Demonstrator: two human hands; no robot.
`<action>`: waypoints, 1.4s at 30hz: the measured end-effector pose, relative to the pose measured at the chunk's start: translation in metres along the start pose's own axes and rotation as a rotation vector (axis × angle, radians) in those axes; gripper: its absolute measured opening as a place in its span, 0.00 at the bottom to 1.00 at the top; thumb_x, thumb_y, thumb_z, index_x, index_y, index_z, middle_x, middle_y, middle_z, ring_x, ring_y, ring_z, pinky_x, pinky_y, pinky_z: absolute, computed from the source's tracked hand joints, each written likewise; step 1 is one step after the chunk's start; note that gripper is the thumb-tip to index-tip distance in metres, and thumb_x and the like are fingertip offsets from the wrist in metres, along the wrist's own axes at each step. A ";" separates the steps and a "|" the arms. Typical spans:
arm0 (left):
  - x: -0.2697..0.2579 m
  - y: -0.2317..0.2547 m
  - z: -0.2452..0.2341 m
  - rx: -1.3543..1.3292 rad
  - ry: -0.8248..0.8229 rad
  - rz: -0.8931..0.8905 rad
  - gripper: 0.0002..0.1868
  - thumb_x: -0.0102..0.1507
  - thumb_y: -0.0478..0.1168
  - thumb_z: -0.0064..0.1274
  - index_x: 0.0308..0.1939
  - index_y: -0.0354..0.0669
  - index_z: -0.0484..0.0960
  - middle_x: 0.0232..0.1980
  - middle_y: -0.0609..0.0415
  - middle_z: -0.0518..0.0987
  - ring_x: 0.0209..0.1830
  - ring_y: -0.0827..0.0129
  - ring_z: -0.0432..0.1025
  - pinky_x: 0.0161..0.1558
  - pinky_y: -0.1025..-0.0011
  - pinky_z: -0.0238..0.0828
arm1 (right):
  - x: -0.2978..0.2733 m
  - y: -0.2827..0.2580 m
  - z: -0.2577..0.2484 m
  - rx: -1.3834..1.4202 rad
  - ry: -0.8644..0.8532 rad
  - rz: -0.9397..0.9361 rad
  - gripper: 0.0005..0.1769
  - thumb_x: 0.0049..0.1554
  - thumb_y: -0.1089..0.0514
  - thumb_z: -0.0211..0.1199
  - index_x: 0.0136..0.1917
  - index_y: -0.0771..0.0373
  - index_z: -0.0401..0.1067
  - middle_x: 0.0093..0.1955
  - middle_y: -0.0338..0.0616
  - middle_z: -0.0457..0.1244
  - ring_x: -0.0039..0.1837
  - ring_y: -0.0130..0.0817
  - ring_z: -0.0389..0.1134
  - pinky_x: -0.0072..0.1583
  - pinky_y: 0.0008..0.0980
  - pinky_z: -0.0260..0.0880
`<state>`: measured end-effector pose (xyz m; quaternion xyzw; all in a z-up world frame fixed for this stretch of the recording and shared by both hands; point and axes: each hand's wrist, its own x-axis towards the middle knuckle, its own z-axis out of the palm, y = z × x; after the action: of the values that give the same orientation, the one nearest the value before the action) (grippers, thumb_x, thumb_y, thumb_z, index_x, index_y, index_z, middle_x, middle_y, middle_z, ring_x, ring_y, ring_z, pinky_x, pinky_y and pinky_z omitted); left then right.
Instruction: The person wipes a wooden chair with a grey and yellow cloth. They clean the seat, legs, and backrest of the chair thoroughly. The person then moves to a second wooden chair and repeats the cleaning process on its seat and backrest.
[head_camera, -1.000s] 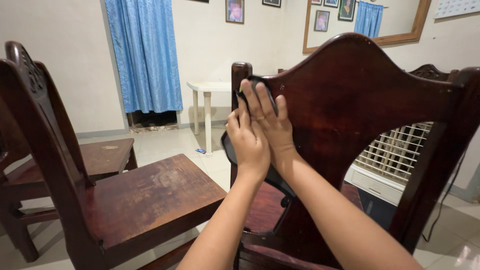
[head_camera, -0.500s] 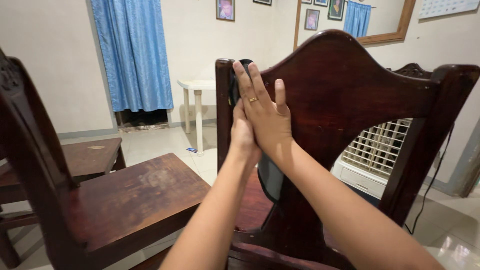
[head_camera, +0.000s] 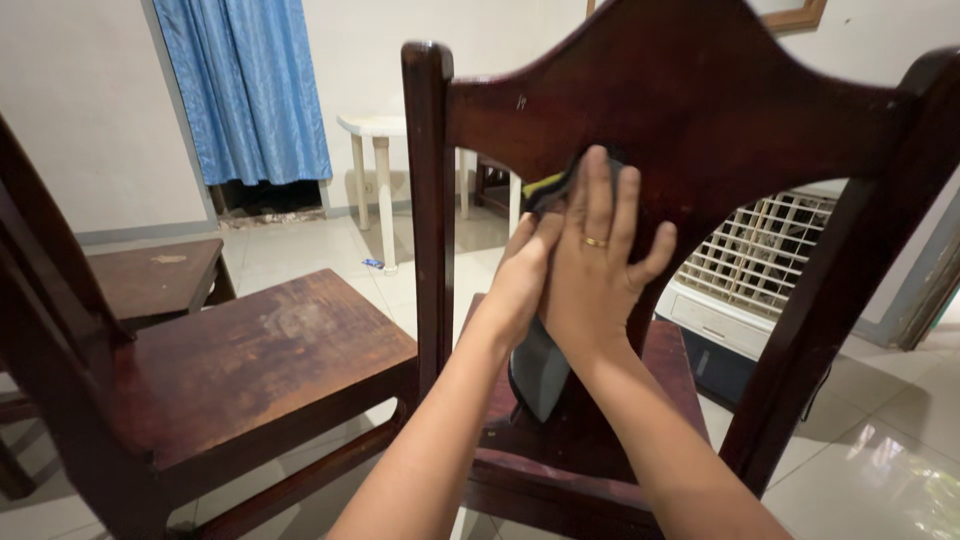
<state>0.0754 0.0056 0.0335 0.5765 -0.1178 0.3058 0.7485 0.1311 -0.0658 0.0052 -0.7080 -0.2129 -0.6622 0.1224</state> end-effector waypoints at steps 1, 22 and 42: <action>-0.004 -0.002 0.000 0.046 0.008 -0.015 0.28 0.67 0.51 0.42 0.67 0.40 0.70 0.65 0.45 0.76 0.65 0.60 0.70 0.64 0.66 0.64 | -0.006 0.000 0.002 0.002 -0.006 0.020 0.36 0.74 0.50 0.53 0.86 0.69 0.49 0.92 0.41 0.31 0.90 0.42 0.24 0.78 0.59 0.11; -0.085 -0.055 -0.022 0.364 0.108 -0.182 0.31 0.64 0.62 0.46 0.67 0.52 0.76 0.59 0.53 0.83 0.57 0.72 0.76 0.57 0.72 0.70 | -0.125 -0.007 0.005 0.095 -0.196 0.037 0.42 0.66 0.49 0.54 0.83 0.79 0.50 0.87 0.60 0.35 0.87 0.56 0.32 0.78 0.61 0.26; -0.152 -0.146 -0.116 1.298 -0.017 0.360 0.18 0.71 0.43 0.36 0.47 0.32 0.77 0.43 0.39 0.79 0.45 0.44 0.72 0.52 0.52 0.65 | -0.277 -0.069 0.036 0.117 -0.402 0.083 0.41 0.68 0.42 0.47 0.85 0.63 0.39 0.86 0.52 0.29 0.85 0.59 0.27 0.78 0.66 0.26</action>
<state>0.0226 0.0439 -0.1978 0.8833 -0.0103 0.4299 0.1868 0.1216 -0.0277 -0.2796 -0.8256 -0.2416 -0.4887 0.1456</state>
